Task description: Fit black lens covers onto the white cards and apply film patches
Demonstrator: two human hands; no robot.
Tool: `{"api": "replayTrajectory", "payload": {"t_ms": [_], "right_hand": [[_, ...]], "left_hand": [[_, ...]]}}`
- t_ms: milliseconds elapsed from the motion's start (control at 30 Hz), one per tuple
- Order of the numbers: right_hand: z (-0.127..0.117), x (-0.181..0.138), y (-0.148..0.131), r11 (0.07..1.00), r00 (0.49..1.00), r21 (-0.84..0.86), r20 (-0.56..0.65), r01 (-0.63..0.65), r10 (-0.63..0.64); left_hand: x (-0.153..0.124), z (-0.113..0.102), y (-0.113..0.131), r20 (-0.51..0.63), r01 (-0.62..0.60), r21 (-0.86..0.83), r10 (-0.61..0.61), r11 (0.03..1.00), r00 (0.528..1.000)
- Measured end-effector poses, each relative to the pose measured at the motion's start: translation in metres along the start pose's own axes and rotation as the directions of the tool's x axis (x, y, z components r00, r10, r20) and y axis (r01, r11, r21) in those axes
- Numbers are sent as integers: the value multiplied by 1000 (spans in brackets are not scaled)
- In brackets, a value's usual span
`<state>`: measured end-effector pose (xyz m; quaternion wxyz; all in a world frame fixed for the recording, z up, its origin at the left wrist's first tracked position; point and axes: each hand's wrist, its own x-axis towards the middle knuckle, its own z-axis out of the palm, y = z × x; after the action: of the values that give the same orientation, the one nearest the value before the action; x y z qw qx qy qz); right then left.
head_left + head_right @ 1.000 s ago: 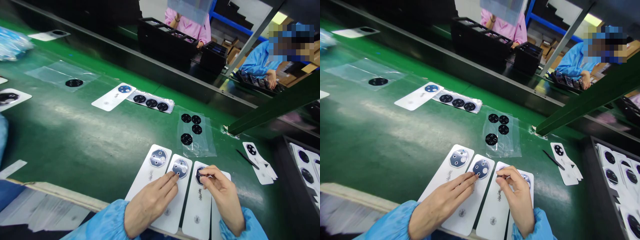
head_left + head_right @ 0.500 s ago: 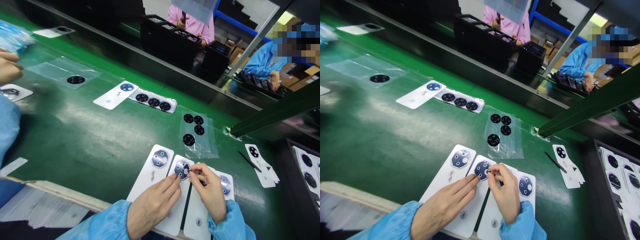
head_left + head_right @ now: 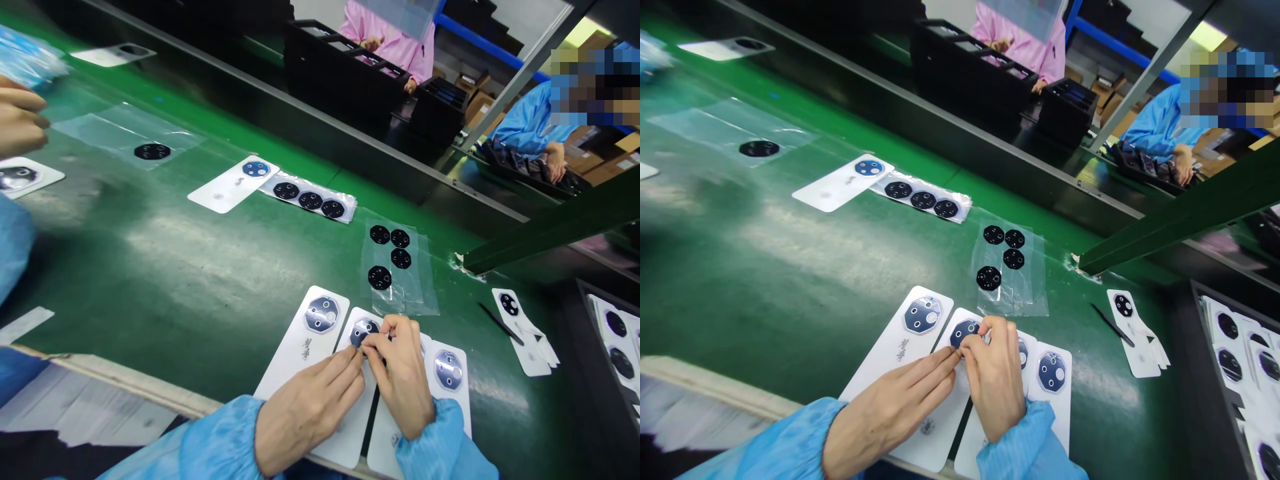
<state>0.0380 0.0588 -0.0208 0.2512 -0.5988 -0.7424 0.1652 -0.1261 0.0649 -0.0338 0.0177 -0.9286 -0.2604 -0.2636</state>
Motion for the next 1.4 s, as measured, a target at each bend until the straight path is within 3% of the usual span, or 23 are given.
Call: {"api": "replayTrajectory", "payload": {"t_ms": [133,233,300,433,633,767,867,1100,1233,1400], "right_hand": [[-5,6,8,991,995,86,25,-98,96],[-10,7,9,989,992,84,-39,-119,123],[-9,3,5,998,994,10,-92,-60,61],[-1,-2,-3,988,994,-142,-76,63,-74],[-6,8,4,1000,1000,5,-6,-7,7],[-4,3,0,987,988,-144,-124,72,-91],[1,-3,-5,961,983,-239,-83,140,-164],[-17,2,2,1000,1000,-7,-14,26,-26],[-22,6,1,1000,1000,-10,-6,-27,27],[-7,7,1,999,998,-14,50,-39,40]], "left_hand": [[3,-3,0,-9,-3,5,3,1000,1000],[4,-3,-1,-20,-11,3,11,1000,1000],[4,-3,-1,-29,-15,5,15,1000,999],[4,-1,0,-29,-17,12,18,1000,999],[2,-3,-1,-9,-20,8,20,1000,1000],[1,-3,-2,-7,-26,4,26,1000,1000],[1,-2,-2,-15,-23,4,23,1000,1000],[1,-1,-2,-37,-16,-12,16,1000,999],[2,-1,-1,-46,-16,-22,15,1000,999],[4,-3,-1,-51,-26,-3,26,1000,998]]}}
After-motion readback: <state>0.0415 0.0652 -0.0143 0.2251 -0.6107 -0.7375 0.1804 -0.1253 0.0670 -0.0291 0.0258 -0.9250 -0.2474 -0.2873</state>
